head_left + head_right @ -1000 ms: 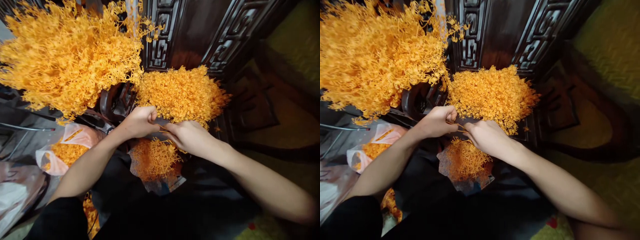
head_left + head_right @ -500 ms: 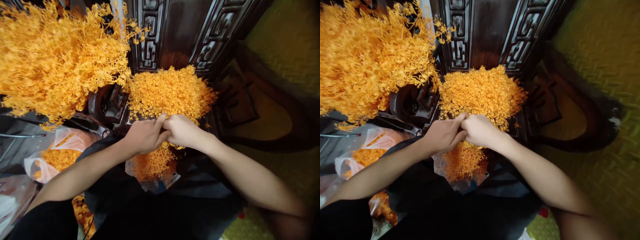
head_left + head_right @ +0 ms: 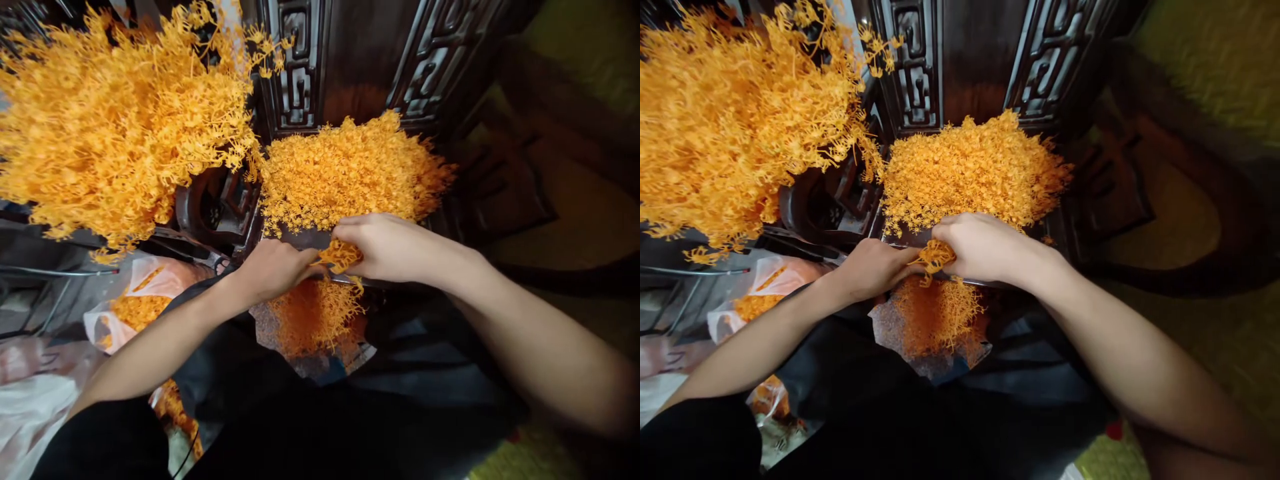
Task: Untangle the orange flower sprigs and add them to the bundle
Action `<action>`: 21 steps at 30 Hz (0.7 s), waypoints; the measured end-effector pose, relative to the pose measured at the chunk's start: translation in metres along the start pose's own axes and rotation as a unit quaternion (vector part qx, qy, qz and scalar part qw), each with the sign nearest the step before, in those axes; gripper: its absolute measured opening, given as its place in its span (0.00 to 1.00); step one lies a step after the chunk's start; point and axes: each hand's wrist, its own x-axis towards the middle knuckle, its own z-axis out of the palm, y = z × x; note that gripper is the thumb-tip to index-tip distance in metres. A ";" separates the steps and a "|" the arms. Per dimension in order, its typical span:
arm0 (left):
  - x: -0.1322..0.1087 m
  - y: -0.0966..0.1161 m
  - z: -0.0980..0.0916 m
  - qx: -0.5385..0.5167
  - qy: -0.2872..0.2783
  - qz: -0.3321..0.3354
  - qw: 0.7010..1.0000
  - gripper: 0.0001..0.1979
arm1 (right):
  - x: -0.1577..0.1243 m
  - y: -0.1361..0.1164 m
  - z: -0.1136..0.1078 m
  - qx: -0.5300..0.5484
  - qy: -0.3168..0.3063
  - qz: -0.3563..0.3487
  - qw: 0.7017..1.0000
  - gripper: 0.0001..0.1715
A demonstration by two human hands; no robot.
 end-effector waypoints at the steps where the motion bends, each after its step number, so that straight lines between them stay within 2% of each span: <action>1: 0.003 0.000 0.004 -0.004 -0.007 0.000 1.000 0.21 | 0.001 0.001 0.002 -0.002 0.000 -0.006 1.000 0.10; 3: 0.010 0.000 0.012 -0.049 -0.013 -0.007 0.999 0.22 | 0.003 0.003 0.004 -0.023 -0.003 -0.004 1.000 0.10; 5: 0.019 -0.001 0.017 -0.156 -0.034 -0.007 0.987 0.21 | 0.004 0.006 0.004 -0.060 0.031 0.015 0.998 0.16; 7: 0.026 -0.003 0.018 -0.293 -0.054 -0.022 0.954 0.22 | 0.005 0.013 0.000 -0.077 0.142 0.050 0.986 0.25; 9: 0.031 -0.004 0.015 -0.417 -0.052 -0.063 0.905 0.23 | 0.003 0.021 -0.005 -0.054 0.289 0.089 0.952 0.30; 11: 0.036 -0.003 0.013 -0.491 -0.031 -0.100 0.865 0.24 | 0.002 0.027 -0.009 0.003 0.400 0.115 0.909 0.28; 12: 0.037 -0.003 0.013 -0.504 -0.017 -0.104 0.857 0.24 | 0.001 0.028 -0.009 0.036 0.426 0.117 0.896 0.26; 14: 0.042 -0.002 0.016 -0.483 0.020 -0.098 0.870 0.24 | 0.001 0.024 -0.008 0.090 0.424 0.103 0.896 0.27; 16: 0.047 -0.001 0.024 -0.434 0.066 -0.084 0.895 0.21 | 0.002 0.015 -0.005 0.096 0.368 0.082 0.921 0.34; 18: 0.052 0.002 0.032 -0.396 0.101 -0.067 0.910 0.17 | 0.006 0.003 -0.002 0.047 0.297 0.072 0.951 0.46; 19: 0.054 0.004 0.035 -0.380 0.110 -0.061 0.916 0.15 | 0.009 -0.001 0.000 0.014 0.267 0.072 0.961 0.48; 21: 0.056 0.009 0.037 -0.347 0.116 -0.052 0.929 0.15 | 0.015 -0.003 0.002 -0.033 0.225 0.073 0.971 0.36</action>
